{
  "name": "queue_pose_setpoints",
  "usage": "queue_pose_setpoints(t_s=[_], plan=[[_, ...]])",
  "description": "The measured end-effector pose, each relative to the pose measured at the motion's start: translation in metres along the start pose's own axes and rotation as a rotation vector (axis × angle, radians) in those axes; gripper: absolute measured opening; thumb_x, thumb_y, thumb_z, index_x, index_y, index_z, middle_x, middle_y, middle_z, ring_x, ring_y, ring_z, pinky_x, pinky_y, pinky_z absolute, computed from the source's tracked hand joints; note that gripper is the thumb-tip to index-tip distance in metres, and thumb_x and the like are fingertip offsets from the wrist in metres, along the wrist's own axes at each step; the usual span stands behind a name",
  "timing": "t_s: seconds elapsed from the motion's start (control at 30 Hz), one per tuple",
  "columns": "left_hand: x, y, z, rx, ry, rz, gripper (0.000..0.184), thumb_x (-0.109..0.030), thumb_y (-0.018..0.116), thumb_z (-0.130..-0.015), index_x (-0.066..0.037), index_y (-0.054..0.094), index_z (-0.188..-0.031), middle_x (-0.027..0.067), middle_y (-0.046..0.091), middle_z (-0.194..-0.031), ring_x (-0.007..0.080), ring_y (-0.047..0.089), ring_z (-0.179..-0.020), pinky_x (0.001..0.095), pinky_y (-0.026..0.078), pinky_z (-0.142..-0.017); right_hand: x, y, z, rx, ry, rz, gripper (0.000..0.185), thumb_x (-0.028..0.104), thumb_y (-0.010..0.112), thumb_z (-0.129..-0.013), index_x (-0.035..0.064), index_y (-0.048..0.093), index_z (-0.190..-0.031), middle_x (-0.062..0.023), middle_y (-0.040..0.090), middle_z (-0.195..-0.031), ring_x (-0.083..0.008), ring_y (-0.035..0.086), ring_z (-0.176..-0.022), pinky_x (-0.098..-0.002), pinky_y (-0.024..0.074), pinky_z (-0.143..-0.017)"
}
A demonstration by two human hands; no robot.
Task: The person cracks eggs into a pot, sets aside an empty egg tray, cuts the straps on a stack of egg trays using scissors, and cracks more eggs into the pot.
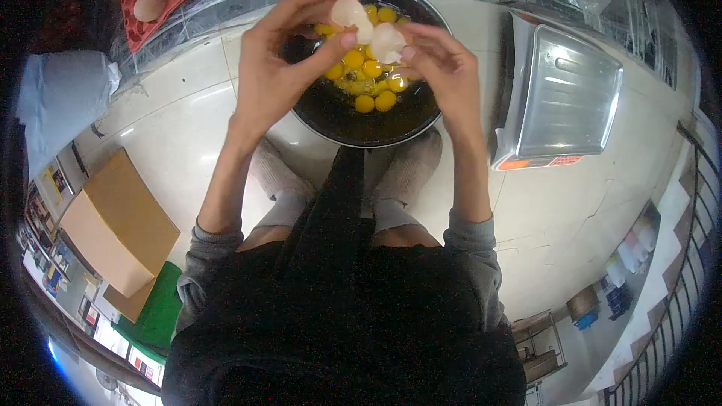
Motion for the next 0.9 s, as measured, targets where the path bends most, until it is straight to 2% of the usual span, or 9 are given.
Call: queue_pose_setpoints(t_s=[0.13, 0.27, 0.33, 0.37, 0.47, 0.63, 0.7, 0.8, 0.9], plan=[[0.002, 0.017, 0.004, 0.058, -0.034, 0.129, 0.038, -0.015, 0.071, -0.078, -0.003, 0.06, -0.112, 0.0072, 0.064, -0.109, 0.0162, 0.058, -0.104, 0.0307, 0.041, -0.094, -0.012, 0.019, 0.008, 0.194, 0.175, -0.477, 0.038, 0.016, 0.056, -0.089, -0.0001, 0.049, -0.122, -0.0131, 0.06, -0.109, -0.0195, 0.063, -0.089, -0.0294, 0.0559, -0.071], [0.008, 0.022, 0.008, 0.076, 0.011, 0.037, 0.041, -0.015, 0.071, -0.077, -0.005, 0.059, -0.115, 0.0111, 0.061, -0.115, 0.0193, 0.056, -0.107, 0.0319, 0.041, -0.095, -0.013, 0.022, 0.008, 0.257, 0.184, -0.683, 0.039, 0.016, 0.051, -0.092, -0.0013, 0.043, -0.126, -0.0145, 0.059, -0.111, -0.0208, 0.064, -0.088, -0.0296, 0.0556, -0.073], [0.001, 0.021, 0.004, 0.066, 0.074, -0.075, 0.043, -0.014, 0.071, -0.077, -0.006, 0.059, -0.117, 0.0128, 0.056, -0.123, 0.0218, 0.055, -0.109, 0.0329, 0.041, -0.094, -0.006, 0.02, 0.009, 0.233, 0.143, -0.67, 0.038, 0.016, 0.05, -0.092, -0.0012, 0.043, -0.126, -0.0151, 0.059, -0.111, -0.0211, 0.064, -0.087, -0.0294, 0.0553, -0.074], [-0.004, 0.021, 0.003, 0.049, -0.002, -0.032, 0.046, -0.013, 0.071, -0.075, -0.006, 0.058, -0.118, 0.0136, 0.051, -0.129, 0.0238, 0.054, -0.111, 0.0336, 0.041, -0.094, -0.004, 0.019, 0.009, 0.225, 0.158, -0.673, 0.038, 0.016, 0.05, -0.092, -0.0007, 0.043, -0.126, -0.015, 0.059, -0.11, -0.0212, 0.064, -0.087, -0.0297, 0.0552, -0.074], [-0.015, 0.015, 0.002, -0.013, -0.049, 0.031, 0.048, -0.011, 0.072, -0.073, -0.005, 0.057, -0.118, 0.0134, 0.05, -0.129, 0.0237, 0.054, -0.111, 0.0337, 0.042, -0.092, 0.026, -0.001, -0.001, 0.207, 0.105, -0.651, 0.035, 0.016, 0.051, -0.092, 0.0003, 0.045, -0.123, -0.0134, 0.061, -0.107, -0.0213, 0.064, -0.086, -0.0303, 0.0548, -0.073], [-0.015, -0.017, 0.011, -0.051, 0.016, -0.156, 0.03, -0.009, 0.071, -0.073, -0.005, 0.064, -0.102, 0.013, 0.055, -0.121, 0.0261, 0.056, -0.107, 0.0337, 0.044, -0.091, 0.155, -0.092, -0.029, -0.168, -0.431, -0.132, 0.029, 0.022, 0.056, -0.09, 0.0048, 0.054, -0.112, -0.0105, 0.062, -0.104, -0.0171, 0.063, -0.085, -0.0286, 0.0528, -0.071], [-0.011, -0.038, 0.021, -0.152, -0.003, -0.221, 0.013, -0.008, 0.069, -0.075, -0.005, 0.067, -0.087, 0.0123, 0.059, -0.114, 0.0274, 0.057, -0.104, 0.0347, 0.044, -0.09, 0.201, -0.122, -0.041, -0.458, -0.604, 0.131, 0.036, 0.028, 0.06, -0.087, 0.0031, 0.057, -0.113, -0.0109, 0.061, -0.108, -0.0175, 0.061, -0.093, -0.0306, 0.0491, -0.081], [0.011, -0.071, 0.043, -0.276, -0.054, -0.242, 0.013, -0.009, 0.069, -0.076, -0.004, 0.066, -0.087, 0.0123, 0.06, -0.111, 0.0269, 0.058, -0.102, 0.0353, 0.045, -0.088, 0.249, -0.118, -0.055, -0.695, -0.912, 0.893, 0.042, 0.028, 0.065, -0.084, 0.0028, 0.058, -0.117, -0.0124, 0.058, -0.118, -0.0217, 0.054, -0.107, -0.0346, 0.0407, -0.094], [0.023, -0.096, 0.064, -0.377, -0.105, -0.25, 0.011, -0.01, 0.068, -0.076, -0.004, 0.065, -0.085, 0.0125, 0.061, -0.109, 0.0276, 0.059, -0.1, 0.0348, 0.045, -0.086, 0.253, -0.071, -0.072, -0.673, -1.137, 1.051, 0.043, 0.027, 0.068, -0.082, 0.0046, 0.058, -0.117, -0.0124, 0.058, -0.117, -0.0229, 0.051, -0.112, -0.0351, 0.0377, -0.097]])
Point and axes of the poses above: each hand's wrist, its own z-axis away from the middle knuckle, its own y-axis out of the palm, x = y × z, the point moved 6 cm from there along -z, towards the middle knuckle
